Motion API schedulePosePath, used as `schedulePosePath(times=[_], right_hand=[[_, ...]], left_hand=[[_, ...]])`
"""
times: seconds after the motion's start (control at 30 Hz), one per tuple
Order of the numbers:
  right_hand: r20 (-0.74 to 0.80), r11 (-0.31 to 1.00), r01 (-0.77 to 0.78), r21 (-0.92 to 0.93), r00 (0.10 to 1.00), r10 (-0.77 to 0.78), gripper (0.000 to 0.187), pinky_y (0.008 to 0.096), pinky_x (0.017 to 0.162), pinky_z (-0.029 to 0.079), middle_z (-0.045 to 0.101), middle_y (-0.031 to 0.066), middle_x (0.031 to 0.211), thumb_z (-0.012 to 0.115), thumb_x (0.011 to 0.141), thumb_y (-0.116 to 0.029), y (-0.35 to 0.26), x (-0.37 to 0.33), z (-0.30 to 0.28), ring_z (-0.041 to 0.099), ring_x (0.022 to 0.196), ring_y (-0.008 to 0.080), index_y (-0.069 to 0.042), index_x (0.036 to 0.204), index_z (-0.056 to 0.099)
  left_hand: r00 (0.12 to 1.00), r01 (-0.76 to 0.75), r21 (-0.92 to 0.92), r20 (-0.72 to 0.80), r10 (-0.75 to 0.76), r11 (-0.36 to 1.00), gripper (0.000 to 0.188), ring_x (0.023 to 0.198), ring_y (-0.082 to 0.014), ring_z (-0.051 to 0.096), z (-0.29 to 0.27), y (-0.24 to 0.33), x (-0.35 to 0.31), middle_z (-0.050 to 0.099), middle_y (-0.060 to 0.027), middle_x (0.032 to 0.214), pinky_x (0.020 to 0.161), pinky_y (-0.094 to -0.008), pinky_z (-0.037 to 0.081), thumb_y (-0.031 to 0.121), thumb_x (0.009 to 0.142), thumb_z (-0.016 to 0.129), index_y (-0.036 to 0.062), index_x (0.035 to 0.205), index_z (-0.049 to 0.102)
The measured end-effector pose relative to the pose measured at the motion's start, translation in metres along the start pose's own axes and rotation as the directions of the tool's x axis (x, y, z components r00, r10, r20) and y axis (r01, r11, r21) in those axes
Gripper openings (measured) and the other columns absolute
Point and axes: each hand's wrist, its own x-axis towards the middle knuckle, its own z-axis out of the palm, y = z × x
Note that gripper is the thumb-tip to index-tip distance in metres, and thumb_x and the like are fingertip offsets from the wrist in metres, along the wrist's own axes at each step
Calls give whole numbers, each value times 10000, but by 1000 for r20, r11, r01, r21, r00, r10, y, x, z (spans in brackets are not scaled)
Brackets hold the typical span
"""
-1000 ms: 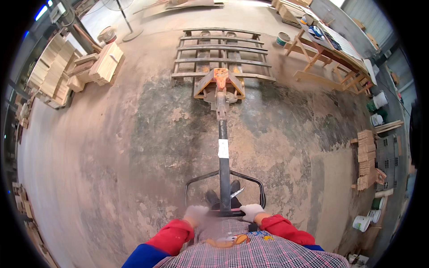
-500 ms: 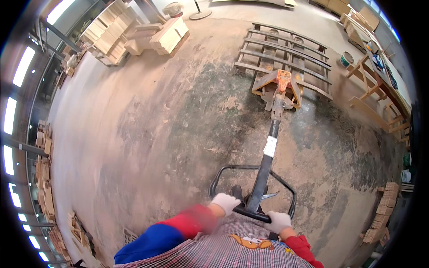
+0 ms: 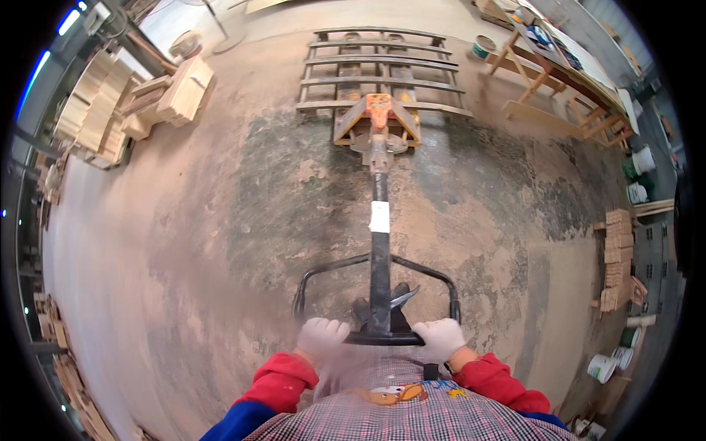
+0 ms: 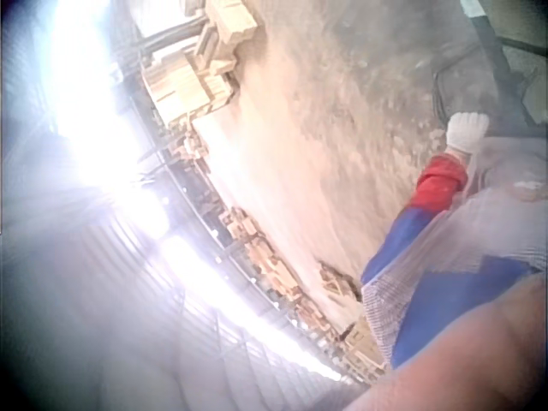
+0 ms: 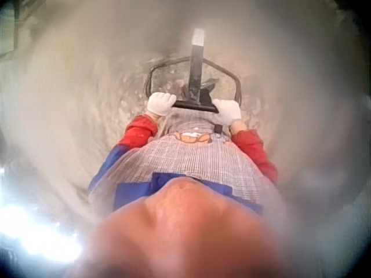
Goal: The person pushes a manual pallet jack loaded with wooden boards, unloads several boards onto a stack, and then maneuvers the empty jack to pick up a wooden pallet.
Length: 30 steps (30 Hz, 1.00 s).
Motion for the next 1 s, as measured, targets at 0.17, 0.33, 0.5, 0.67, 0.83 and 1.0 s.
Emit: schedulePosePath(times=[0.17, 0.33, 0.5, 0.67, 0.83, 1.0], right_hand=[[384, 997, -74, 2, 921, 68, 337, 438, 696, 513, 670, 145, 871, 622, 755, -354, 20, 17, 66, 651, 819, 346, -125, 1002, 612], [343, 992, -125, 32, 933, 107, 289, 434, 660, 506, 670, 135, 854, 610, 773, -354, -7, 19, -35, 652, 785, 339, -121, 943, 599], [315, 1000, 5, -12, 949, -1, 304, 444, 655, 508, 670, 129, 856, 623, 771, -366, 23, 12, 76, 656, 797, 329, -118, 947, 599], [212, 999, 2, 36, 977, -10, 313, 430, 617, 496, 659, 104, 759, 639, 742, -368, 9, 5, 2, 653, 719, 309, -130, 942, 599], [-136, 991, 132, 9, 982, -130, 275, 404, 565, 468, 609, 72, 675, 674, 704, -337, -2, 2, -41, 628, 630, 282, -142, 869, 573], [270, 999, 31, -23, 962, -23, 241, 423, 618, 495, 658, 104, 809, 636, 731, -300, 26, 18, 65, 651, 725, 309, -133, 894, 578]], left_hand=[[820, 204, -193, 570, -60, 960, 218, 816, -320, 652, 78, -8, -32, 668, -94, 847, 727, -434, 503, 329, 787, 623, 138, 892, 613], [877, 90, -286, 477, 60, 954, 261, 794, -335, 645, -30, -10, 37, 662, -108, 809, 716, -435, 500, 349, 762, 631, 126, 898, 618], [825, 103, -306, 557, 91, 947, 256, 801, -331, 651, 50, -9, -9, 665, -115, 814, 721, -432, 505, 333, 769, 631, 111, 897, 625], [891, 126, -188, 453, -28, 974, 261, 695, -293, 638, -10, 6, 19, 631, -87, 736, 640, -412, 496, 356, 716, 672, 120, 816, 621], [995, 4, 36, -97, -1, 999, 262, 521, -185, 528, -50, -1, 31, 469, 15, 591, 515, -348, 404, 345, 574, 706, 184, 706, 547], [902, 148, -125, 423, -82, 981, 249, 695, -275, 645, 47, 4, -18, 635, -54, 741, 629, -401, 501, 375, 733, 674, 153, 816, 599]])
